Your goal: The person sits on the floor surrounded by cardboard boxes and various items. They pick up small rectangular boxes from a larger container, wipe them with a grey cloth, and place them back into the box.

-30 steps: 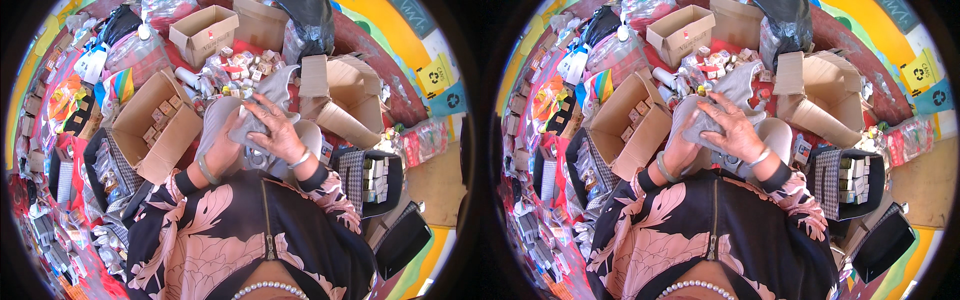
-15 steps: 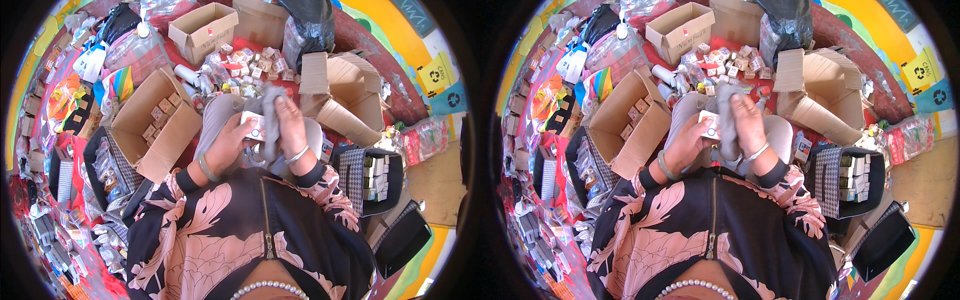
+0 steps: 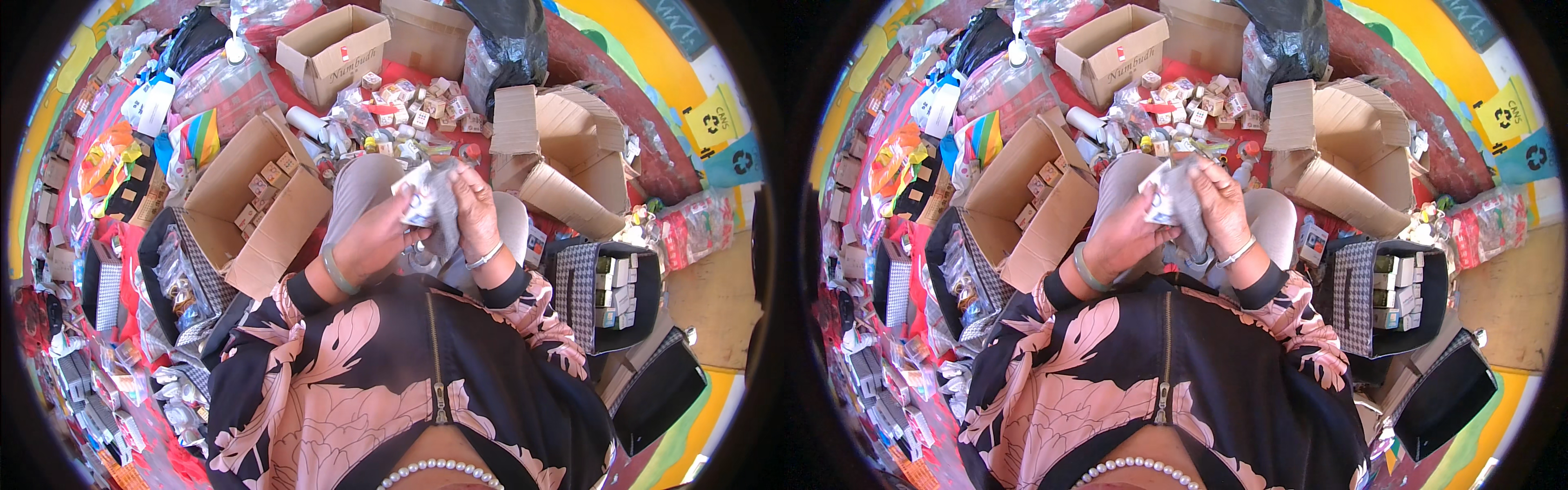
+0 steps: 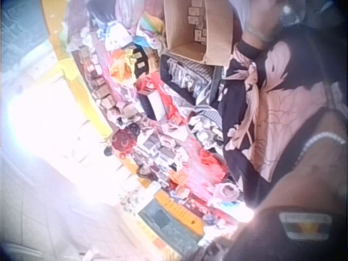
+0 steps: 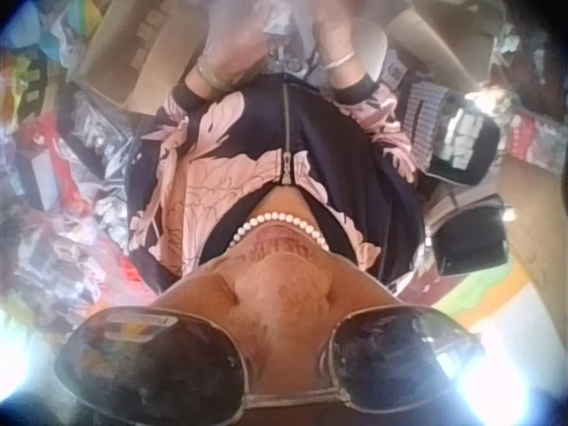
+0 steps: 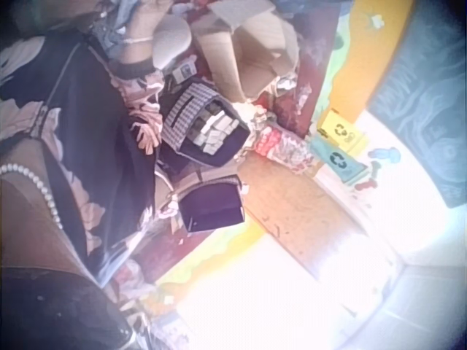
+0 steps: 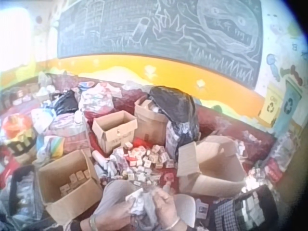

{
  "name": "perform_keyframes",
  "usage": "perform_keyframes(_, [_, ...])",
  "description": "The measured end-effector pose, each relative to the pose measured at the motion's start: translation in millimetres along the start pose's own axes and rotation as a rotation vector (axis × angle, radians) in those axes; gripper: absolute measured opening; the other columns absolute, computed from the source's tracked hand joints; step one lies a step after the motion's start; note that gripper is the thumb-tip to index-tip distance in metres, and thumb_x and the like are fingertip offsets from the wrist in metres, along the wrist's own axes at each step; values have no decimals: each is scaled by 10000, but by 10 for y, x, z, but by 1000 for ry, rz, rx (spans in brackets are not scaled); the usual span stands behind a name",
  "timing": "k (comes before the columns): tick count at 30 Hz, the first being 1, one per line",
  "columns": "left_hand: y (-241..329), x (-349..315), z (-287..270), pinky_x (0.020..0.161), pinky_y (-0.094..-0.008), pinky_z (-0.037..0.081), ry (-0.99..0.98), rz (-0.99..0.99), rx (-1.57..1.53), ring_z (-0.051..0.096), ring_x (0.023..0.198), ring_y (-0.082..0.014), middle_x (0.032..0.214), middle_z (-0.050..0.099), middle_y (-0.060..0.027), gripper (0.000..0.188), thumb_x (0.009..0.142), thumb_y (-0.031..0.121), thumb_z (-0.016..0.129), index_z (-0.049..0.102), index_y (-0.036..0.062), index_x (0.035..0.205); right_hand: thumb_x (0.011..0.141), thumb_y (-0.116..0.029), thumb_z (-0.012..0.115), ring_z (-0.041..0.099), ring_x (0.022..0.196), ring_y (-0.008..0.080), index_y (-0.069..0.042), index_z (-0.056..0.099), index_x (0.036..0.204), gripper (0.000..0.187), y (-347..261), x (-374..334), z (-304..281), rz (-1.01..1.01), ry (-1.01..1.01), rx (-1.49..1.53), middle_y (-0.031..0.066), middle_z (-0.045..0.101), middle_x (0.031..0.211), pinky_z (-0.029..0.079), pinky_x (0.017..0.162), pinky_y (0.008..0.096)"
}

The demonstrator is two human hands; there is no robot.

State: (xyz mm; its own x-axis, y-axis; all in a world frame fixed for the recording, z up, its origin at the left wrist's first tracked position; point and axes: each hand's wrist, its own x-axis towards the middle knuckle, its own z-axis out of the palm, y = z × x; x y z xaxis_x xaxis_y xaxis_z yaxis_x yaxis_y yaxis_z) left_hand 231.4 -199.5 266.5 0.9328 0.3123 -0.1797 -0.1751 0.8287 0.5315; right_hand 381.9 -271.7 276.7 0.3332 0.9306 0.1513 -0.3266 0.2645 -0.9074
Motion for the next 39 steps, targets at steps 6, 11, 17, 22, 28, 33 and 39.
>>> perform_keyframes(6, [-42, -45, -4, 987, -356, 384, -133, 58, 187, 501, 1140, -200, 1233, 511, -101, 521, 902, 286, 543, 375, -10, 1297, 906, -39, 450, 632, 827, 163, 6, 564, 1113, 241, -142, 16, 31, 293, 89, 297, 99, 639, 975, 523, 733, 284])
perform_keyframes(11, [-59, 3, -111, 975, -383, 416, -113, 12, 58, 494, 1156, -237, 1241, 507, -119, 511, 909, 276, 524, 358, 5, 1310, 943, -195, 428, 616, 913, 208, -15, 523, 1156, 295, 41, 95, -182, 227, 238, 379, 96, 621, 1036, 504, 809, 325])
perform_keyframes(17, [8, 36, -66, 915, -386, 467, -79, 51, -281, 521, 1106, -224, 1183, 538, -86, 427, 968, 339, 374, 405, 53, 1284, 922, -333, 483, 507, 1129, 254, -51, 445, 1265, 446, -171, 58, -33, -67, 202, 360, 111, 513, 1245, 392, 978, 378])
perform_keyframes(22, [-171, 32, -214, 935, -376, 440, -176, -16, -247, 520, 1107, -227, 1182, 538, -86, 386, 958, 293, 399, 426, 61, 1264, 804, -107, 656, 478, 1101, 143, -78, 513, 1229, 449, -180, 29, 83, -215, -193, -622, 62, 523, 1210, 375, 958, 311])
perform_keyframes(28, [-137, -5, -125, 914, -382, 457, -101, -59, -83, 553, 1074, -240, 1199, 540, -99, 415, 910, 266, 514, 428, 51, 1255, 875, -44, 557, 573, 883, 111, -37, 605, 1092, 222, -98, 1, 76, 52, 66, -205, 41, 625, 988, 471, 798, 246])
perform_keyframes(33, [-131, -5, -134, 901, -382, 477, -142, -61, 2, 587, 1024, -257, 1193, 546, -113, 432, 920, 274, 498, 400, 47, 1274, 929, -112, 482, 614, 846, 139, -17, 568, 1083, 200, -184, 43, 123, 233, 293, 39, 61, 640, 955, 503, 757, 265])
perform_keyframes(39, [-1, -16, -44, 944, -435, 453, -112, 98, -227, 542, 1094, -281, 1232, 515, -130, 460, 934, 322, 464, 368, 54, 1294, 954, -194, 396, 585, 986, 223, -28, 487, 1185, 299, -215, 30, -75, 26, 361, 37, 104, 583, 1113, 471, 877, 355])
